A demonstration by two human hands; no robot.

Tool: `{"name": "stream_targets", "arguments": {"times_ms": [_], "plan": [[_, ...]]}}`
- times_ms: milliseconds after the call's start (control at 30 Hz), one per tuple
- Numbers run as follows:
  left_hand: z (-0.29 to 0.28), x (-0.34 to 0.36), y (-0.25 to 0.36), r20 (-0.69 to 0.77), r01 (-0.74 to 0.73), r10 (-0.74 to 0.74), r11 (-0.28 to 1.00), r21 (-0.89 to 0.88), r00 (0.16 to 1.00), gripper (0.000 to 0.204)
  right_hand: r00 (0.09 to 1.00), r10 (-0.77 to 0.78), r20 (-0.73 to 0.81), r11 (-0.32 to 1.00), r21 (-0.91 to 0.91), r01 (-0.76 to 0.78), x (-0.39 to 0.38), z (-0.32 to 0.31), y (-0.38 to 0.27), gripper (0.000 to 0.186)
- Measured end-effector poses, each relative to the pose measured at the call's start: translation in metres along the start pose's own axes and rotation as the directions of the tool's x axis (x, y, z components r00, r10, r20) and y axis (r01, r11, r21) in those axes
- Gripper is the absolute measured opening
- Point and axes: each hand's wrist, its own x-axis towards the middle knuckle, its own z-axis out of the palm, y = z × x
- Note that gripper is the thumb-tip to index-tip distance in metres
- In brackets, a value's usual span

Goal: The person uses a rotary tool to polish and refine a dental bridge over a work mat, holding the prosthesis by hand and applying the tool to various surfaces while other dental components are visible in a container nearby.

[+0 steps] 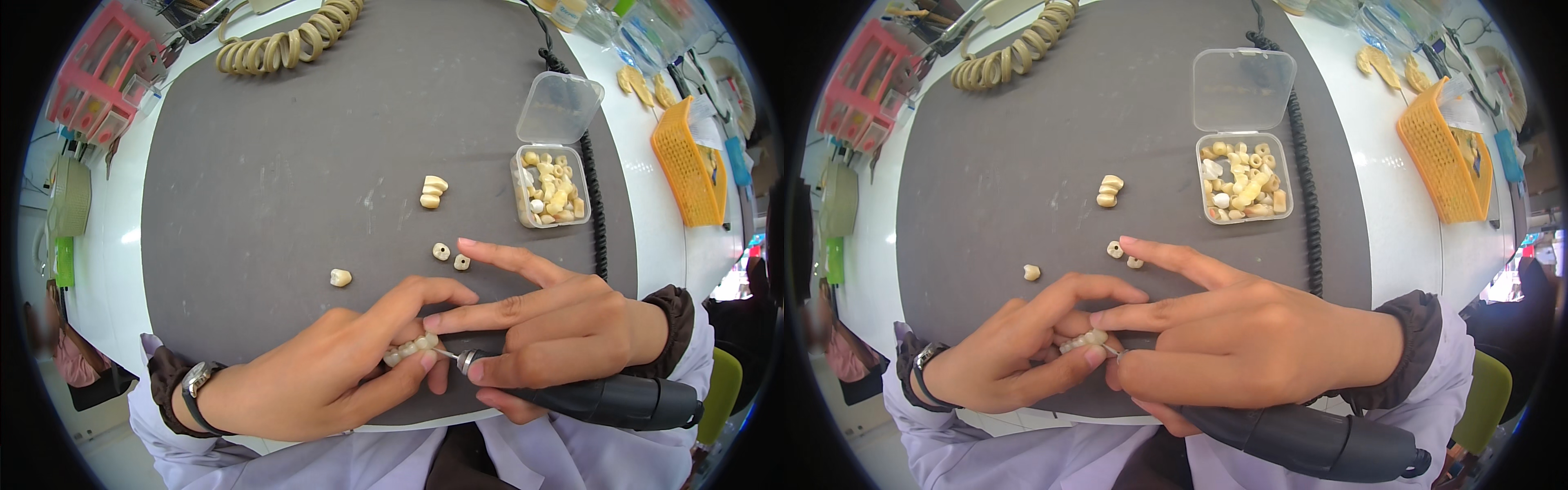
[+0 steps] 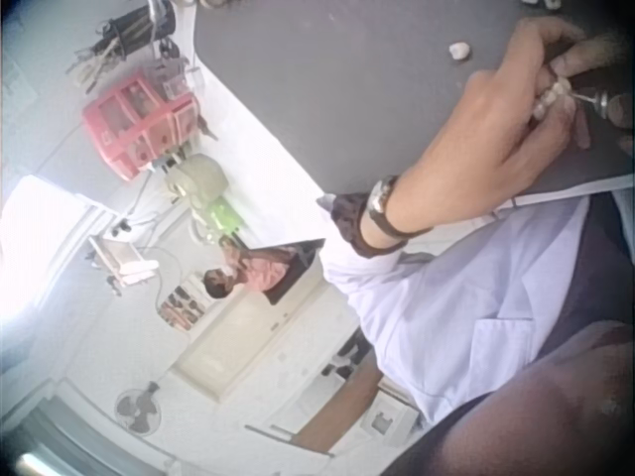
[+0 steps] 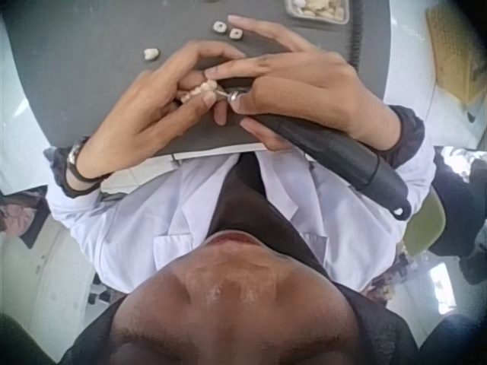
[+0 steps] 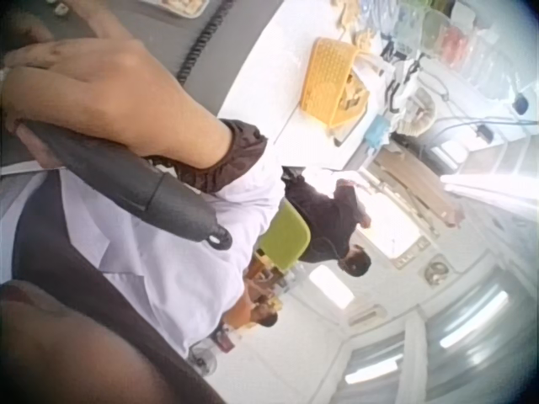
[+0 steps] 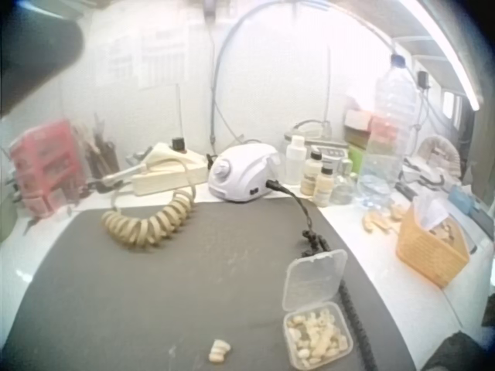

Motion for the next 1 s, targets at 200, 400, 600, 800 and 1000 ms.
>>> {"name": "stream_targets", "arguments": {"times_ms": [200, 400, 600, 800, 1000], "plan": [[0.000, 0.000, 0.000, 0.003, 0.003, -0.003, 1.000, -0.005, 1.000, 0.045, 0.999, 0.020, -0.025, 1.000, -0.013, -0.020, -0.001, 0.004, 0.001, 0.004], [0.000, 0.001, -0.005, 0.009, -0.035, 0.035, 0.999, -0.001, 0.999, 0.045, 0.995, 0.098, -0.002, 0.994, 0.055, -0.098, 0.004, -0.004, -0.007, 0.006], [0.002, 0.001, -0.003, -0.018, -0.033, 0.033, 0.999, 0.006, 0.999, 0.046, 0.995, 0.098, -0.013, 0.994, 0.041, -0.097, 0.002, -0.002, -0.006, 0.007], [0.001, 0.001, -0.002, -0.013, -0.033, 0.033, 0.999, 0.010, 0.999, 0.045, 0.995, 0.101, -0.012, 0.995, 0.005, -0.101, 0.002, -0.002, -0.005, 0.007], [0.001, 0.000, 0.000, -0.001, 0.001, -0.001, 1.000, -0.001, 1.000, 0.046, 0.997, 0.081, -0.019, 0.997, -0.010, -0.081, 0.001, -0.003, -0.003, 0.007]]}}
